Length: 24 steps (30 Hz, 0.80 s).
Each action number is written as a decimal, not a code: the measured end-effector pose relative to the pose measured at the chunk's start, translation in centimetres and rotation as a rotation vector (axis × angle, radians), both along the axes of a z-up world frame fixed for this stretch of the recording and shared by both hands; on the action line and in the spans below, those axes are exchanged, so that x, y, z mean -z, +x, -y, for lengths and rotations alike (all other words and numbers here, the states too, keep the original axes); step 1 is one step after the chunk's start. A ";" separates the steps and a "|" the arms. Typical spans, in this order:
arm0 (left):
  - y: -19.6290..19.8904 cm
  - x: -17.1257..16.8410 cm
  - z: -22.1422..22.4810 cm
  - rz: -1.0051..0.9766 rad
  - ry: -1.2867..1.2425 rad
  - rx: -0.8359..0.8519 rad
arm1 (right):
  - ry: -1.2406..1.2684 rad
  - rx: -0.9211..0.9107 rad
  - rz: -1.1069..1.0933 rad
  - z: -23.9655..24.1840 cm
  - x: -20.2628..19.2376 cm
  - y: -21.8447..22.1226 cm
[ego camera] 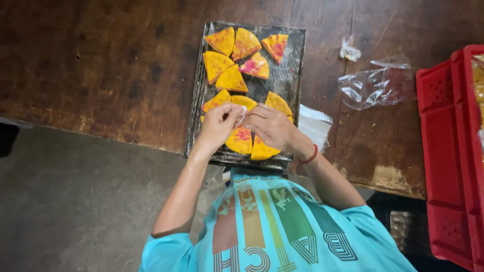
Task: The person packages triangular food slices by wrapping each piece in a plastic film wrapper by hand and placing the wrapped slices into a plastic crate.
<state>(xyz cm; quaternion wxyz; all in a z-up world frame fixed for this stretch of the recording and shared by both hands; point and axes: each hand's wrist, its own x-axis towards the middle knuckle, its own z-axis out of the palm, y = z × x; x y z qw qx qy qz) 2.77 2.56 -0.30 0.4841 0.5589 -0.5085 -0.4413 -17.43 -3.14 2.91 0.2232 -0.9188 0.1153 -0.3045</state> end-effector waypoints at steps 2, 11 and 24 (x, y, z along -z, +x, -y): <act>0.6 0.6 0.0 -0.021 0.111 0.154 | 0.118 0.067 0.054 0.0 -0.5 0.1; -1.8 -3.4 -2.1 0.301 -0.116 0.100 | 0.828 0.127 0.270 1.0 2.1 -0.5; -3.5 -0.7 0.0 0.447 -0.352 -0.161 | 1.102 -0.007 0.425 0.4 4.2 -0.6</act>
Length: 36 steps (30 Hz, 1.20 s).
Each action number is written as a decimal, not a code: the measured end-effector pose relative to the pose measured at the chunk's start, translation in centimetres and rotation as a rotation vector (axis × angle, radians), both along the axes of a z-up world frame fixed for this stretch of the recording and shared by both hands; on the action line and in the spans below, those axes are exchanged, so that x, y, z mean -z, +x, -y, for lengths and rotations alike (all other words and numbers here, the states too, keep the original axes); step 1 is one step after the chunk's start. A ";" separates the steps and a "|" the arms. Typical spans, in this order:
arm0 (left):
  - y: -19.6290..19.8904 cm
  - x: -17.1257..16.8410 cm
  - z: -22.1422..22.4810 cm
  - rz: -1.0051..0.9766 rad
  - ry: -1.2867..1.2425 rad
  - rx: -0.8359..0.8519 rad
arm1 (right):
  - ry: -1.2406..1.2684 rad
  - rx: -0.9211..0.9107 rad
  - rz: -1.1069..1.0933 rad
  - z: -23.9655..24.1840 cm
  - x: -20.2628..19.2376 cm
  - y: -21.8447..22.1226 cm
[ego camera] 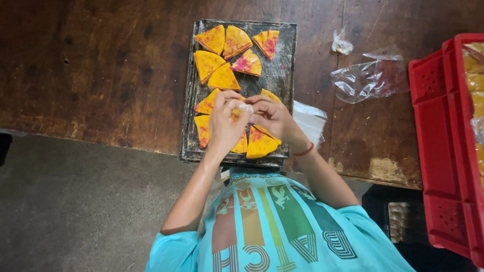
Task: The person packages triangular food slices by wrapping each piece in a plastic film wrapper by hand and placing the wrapped slices into a plastic crate.
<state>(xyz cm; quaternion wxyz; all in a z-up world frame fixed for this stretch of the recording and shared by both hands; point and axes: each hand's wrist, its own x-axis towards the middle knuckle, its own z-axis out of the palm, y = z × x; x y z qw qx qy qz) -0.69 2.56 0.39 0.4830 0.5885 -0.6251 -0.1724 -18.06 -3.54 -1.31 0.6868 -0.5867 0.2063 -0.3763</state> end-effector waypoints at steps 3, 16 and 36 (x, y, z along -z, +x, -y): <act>0.0 1.8 1.1 -0.382 0.088 0.240 | -0.243 0.186 -0.305 -0.6 0.0 -0.6; -2.9 0.8 1.0 -0.654 0.299 0.221 | -0.695 0.705 -0.442 -3.7 -3.0 -1.9; -8.1 5.7 1.1 -0.607 0.505 0.382 | 0.194 0.494 -0.123 -7.7 5.9 -12.7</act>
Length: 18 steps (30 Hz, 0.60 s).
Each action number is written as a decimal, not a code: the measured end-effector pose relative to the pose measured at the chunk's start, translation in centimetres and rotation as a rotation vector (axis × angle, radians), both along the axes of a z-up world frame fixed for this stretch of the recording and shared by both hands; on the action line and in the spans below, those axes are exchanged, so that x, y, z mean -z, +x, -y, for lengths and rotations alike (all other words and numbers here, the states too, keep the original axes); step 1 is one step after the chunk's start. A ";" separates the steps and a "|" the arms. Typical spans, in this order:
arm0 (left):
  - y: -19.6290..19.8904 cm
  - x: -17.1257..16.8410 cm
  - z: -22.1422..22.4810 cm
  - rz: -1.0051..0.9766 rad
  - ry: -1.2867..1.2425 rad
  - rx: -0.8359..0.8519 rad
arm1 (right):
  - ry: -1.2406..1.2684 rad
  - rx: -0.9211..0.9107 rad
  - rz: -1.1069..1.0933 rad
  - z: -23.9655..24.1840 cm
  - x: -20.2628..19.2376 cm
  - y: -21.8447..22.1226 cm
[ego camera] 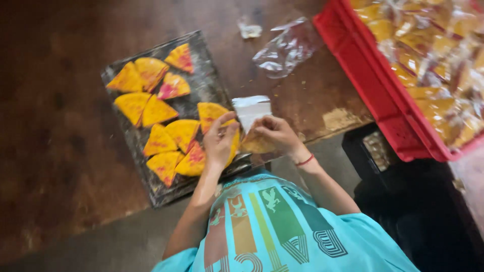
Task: The person packages triangular food slices by wrapping each piece in a plastic film wrapper by hand and placing the wrapped slices into a plastic crate.
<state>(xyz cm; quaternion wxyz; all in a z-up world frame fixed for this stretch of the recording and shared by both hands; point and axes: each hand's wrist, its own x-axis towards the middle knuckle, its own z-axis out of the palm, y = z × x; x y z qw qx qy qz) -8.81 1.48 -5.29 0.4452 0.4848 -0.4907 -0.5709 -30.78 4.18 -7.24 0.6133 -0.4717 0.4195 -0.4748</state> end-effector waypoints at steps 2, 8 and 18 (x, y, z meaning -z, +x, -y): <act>0.4 0.4 0.7 -0.014 -0.049 0.018 | 0.142 0.191 -0.129 -0.4 0.6 -3.8; 3.6 3.1 0.8 -0.038 0.145 0.035 | -0.003 0.718 -0.091 0.8 0.0 -20.8; 3.1 4.0 0.0 -0.060 0.121 0.068 | -0.195 1.216 0.139 1.3 -5.7 -25.9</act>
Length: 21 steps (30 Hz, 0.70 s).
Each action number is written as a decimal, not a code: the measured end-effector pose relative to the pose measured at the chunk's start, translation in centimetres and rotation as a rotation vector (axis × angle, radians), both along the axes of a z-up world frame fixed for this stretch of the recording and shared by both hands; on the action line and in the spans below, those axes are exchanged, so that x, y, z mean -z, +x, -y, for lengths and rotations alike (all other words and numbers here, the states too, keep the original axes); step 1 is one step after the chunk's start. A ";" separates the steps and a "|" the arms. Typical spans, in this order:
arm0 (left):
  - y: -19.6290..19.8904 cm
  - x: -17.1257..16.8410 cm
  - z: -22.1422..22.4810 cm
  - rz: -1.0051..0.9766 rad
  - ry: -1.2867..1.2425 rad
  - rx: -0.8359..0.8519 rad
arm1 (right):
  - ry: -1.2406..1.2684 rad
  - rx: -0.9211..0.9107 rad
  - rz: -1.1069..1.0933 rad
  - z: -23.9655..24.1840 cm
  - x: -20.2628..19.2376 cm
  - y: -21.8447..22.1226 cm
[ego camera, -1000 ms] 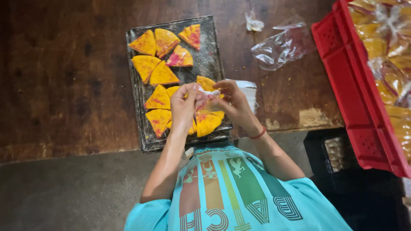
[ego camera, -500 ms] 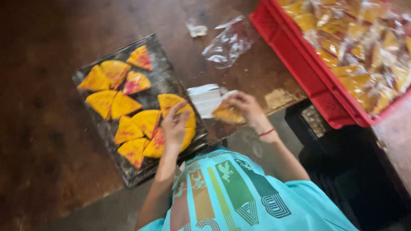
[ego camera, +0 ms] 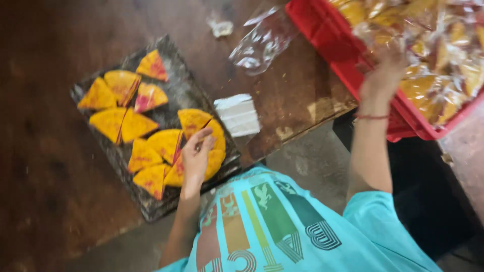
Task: The person packages triangular food slices by wrapping each piece in a plastic film wrapper by hand and placing the wrapped slices into a plastic crate.
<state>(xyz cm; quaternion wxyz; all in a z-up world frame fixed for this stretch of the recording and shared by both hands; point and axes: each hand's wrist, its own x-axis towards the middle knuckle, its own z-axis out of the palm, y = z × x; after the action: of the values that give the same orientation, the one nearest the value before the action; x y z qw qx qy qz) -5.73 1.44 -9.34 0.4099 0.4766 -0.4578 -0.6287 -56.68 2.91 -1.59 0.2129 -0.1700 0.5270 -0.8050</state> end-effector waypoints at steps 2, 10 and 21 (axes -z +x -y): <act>0.0 0.0 -0.1 -0.054 0.013 -0.026 | 0.366 -0.233 -1.017 1.6 2.6 5.3; 2.2 -0.6 -1.7 -0.028 0.062 -0.147 | 0.447 -0.537 -1.444 4.6 15.8 23.9; 2.8 -1.4 -2.3 -0.222 0.070 -0.241 | 0.211 -0.769 -0.175 6.6 9.3 20.9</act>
<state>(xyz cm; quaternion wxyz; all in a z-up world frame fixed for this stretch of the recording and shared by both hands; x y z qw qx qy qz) -2.90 3.79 -7.94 0.5135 0.4695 -0.3273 -0.6394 -35.83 -3.67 -10.92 0.4691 -0.4000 0.5207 -0.5906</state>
